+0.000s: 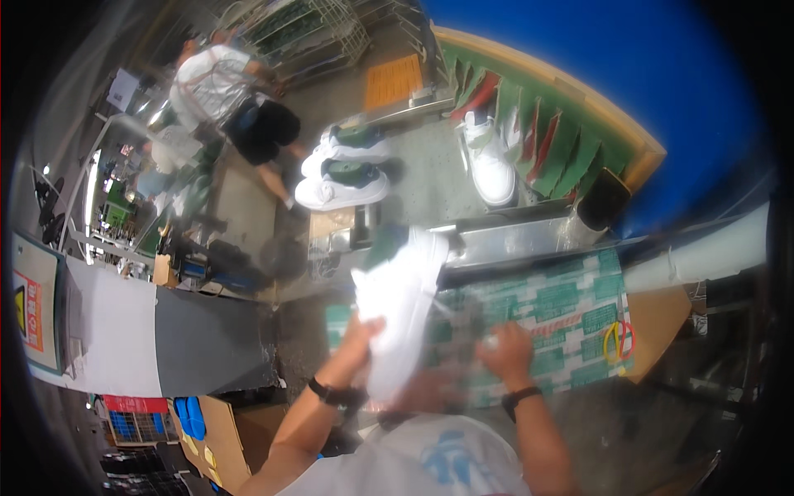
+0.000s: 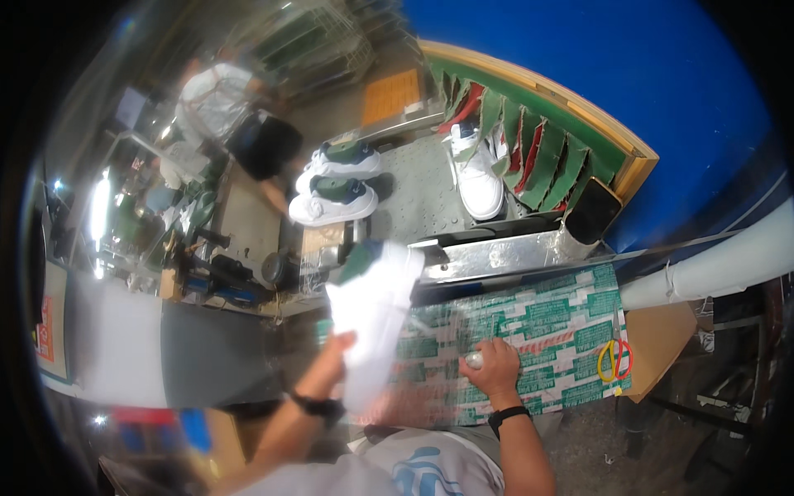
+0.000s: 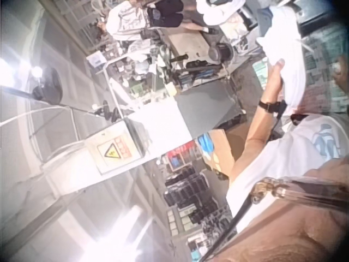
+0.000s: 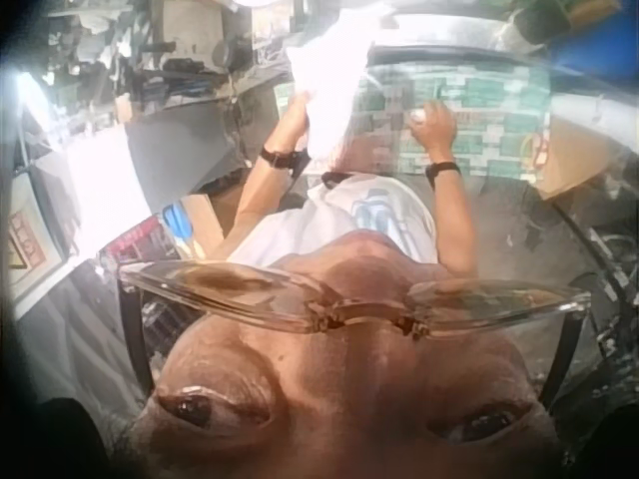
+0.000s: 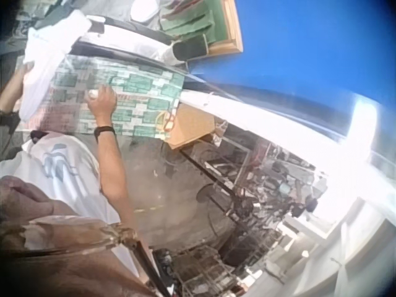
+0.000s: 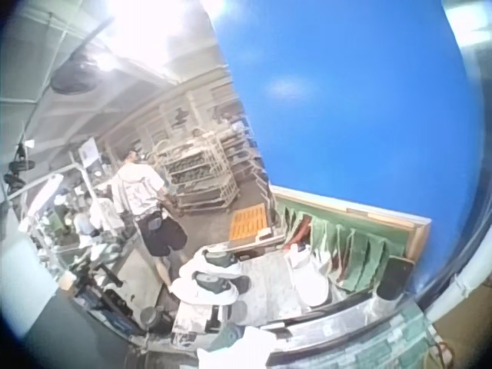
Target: Apply adhesive or cleaning solution to shoe uppers and assemble shoe components at a factory workstation.
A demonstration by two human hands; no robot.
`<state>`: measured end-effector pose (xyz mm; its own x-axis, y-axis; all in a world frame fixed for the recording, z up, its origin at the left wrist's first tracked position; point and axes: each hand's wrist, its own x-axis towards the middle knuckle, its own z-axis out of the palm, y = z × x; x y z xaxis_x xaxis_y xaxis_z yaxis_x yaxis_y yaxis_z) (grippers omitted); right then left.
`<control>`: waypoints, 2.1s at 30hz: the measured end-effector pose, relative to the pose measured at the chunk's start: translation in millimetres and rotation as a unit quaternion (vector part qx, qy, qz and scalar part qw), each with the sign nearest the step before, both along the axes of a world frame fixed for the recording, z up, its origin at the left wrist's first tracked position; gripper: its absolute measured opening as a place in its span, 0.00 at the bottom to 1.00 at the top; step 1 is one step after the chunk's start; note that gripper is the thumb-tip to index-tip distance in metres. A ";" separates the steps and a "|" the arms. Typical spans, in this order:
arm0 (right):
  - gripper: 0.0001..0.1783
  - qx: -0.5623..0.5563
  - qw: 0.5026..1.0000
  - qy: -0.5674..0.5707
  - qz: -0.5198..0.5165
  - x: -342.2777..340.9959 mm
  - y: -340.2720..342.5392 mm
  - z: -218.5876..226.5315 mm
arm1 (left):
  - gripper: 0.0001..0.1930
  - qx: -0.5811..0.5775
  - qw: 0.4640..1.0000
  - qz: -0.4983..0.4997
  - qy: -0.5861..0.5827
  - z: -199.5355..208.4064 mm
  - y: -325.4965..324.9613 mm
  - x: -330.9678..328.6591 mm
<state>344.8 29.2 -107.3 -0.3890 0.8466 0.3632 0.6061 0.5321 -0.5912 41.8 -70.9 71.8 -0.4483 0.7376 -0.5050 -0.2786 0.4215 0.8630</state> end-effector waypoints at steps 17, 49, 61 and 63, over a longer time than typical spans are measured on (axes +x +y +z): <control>0.27 -0.206 0.970 0.126 -0.012 -11.2 -20.6 13.8 | 0.39 0.046 0.952 0.007 0.304 -82.2 -89.0 41.1; 0.39 -0.338 0.819 -0.101 0.453 -120.4 -133.6 157.9 | 0.51 0.167 0.877 -0.361 0.270 -75.3 4.9 -54.9; 0.52 -0.160 0.953 -0.023 0.257 -63.3 -67.5 140.9 | 0.55 0.151 0.916 -0.253 0.272 -88.1 -3.3 -10.4; 0.53 -0.165 0.948 -0.042 0.269 -60.8 -67.6 141.9 | 0.54 0.157 0.912 -0.238 0.294 -89.5 -2.1 -9.6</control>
